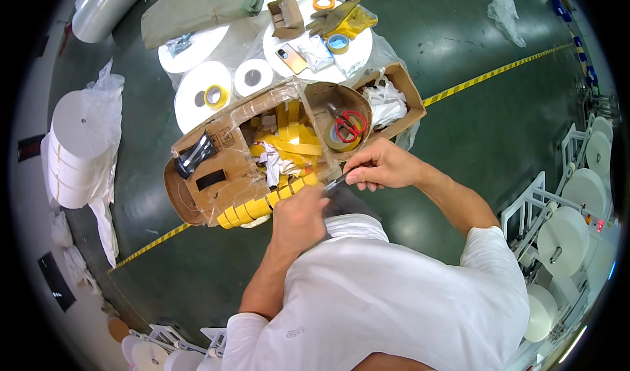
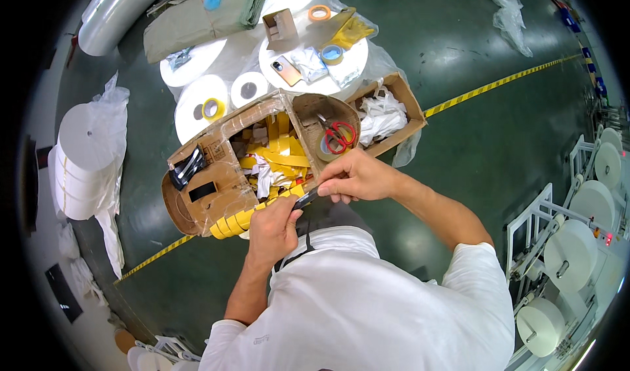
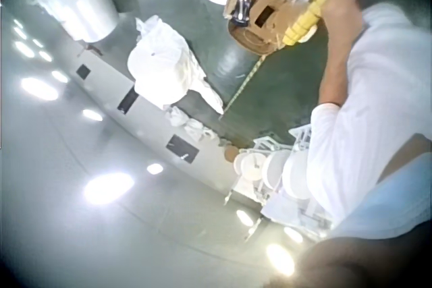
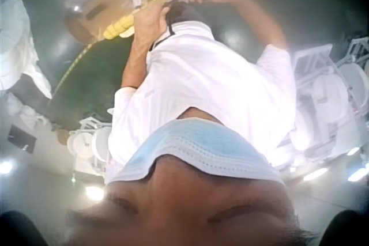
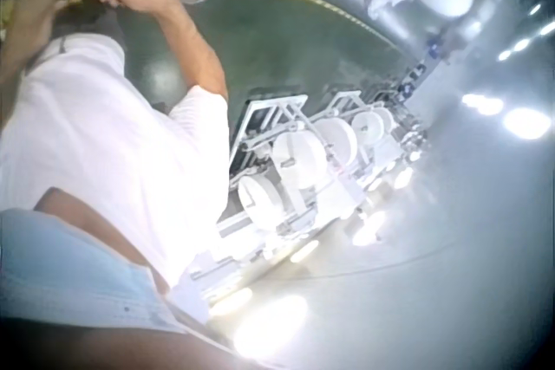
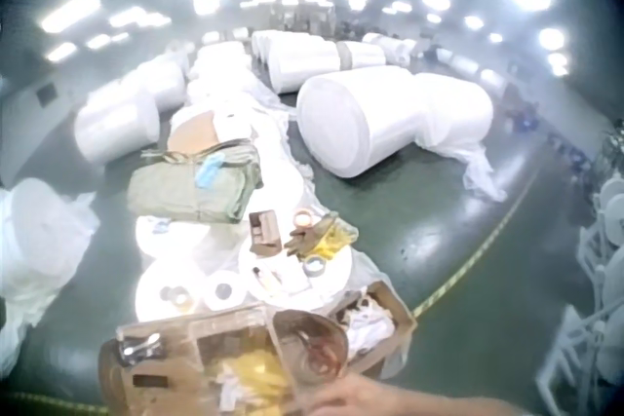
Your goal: The person uses shears to cut several strips of yellow adhesive tape from a roll and applies them to the edge of a cardboard box.
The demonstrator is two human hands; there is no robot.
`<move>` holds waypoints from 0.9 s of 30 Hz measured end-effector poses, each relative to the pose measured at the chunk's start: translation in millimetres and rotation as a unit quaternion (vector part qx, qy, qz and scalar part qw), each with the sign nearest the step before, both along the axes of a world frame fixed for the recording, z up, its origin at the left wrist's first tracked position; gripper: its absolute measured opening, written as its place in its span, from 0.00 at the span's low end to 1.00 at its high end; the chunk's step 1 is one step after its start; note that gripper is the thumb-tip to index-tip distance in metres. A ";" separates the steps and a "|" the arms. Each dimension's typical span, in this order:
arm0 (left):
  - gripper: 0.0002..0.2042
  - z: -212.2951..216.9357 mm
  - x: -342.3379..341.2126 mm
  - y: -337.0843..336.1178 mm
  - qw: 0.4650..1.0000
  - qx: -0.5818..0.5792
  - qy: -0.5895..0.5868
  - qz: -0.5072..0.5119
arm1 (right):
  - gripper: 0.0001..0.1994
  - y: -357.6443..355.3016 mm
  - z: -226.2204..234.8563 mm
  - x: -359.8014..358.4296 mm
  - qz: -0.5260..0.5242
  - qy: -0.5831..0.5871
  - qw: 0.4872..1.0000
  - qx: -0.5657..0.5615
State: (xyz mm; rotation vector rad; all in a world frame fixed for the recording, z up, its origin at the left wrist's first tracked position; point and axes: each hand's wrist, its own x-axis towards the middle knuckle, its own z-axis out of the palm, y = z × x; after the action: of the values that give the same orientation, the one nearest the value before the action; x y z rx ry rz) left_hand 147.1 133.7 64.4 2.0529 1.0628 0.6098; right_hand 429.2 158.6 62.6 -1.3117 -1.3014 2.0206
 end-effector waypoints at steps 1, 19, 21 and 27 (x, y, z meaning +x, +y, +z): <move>0.08 -2.4 2.5 2.4 1.000 -0.010 0.007 -0.007 | 0.10 -2.5 -3.5 2.7 -0.008 -0.004 1.000 -0.005; 0.14 -55.3 -152.4 -33.4 0.929 -0.117 0.024 0.351 | 0.12 85.0 -237.4 -31.2 -0.168 -0.430 0.811 0.359; 0.14 -62.6 -184.2 -39.7 0.915 -0.114 0.024 0.387 | 0.13 81.5 -240.5 -40.9 -0.160 -0.425 0.818 0.354; 0.15 -98.8 -267.5 -17.2 0.912 -0.072 0.003 0.405 | 0.18 92.9 -245.7 -17.6 -0.083 -0.464 0.817 0.332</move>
State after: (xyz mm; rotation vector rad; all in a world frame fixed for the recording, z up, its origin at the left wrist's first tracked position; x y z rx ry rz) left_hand -120.3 116.4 -34.4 1.4248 1.9124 0.8851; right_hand 411.6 251.5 -183.1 -1.9700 -1.9232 0.5768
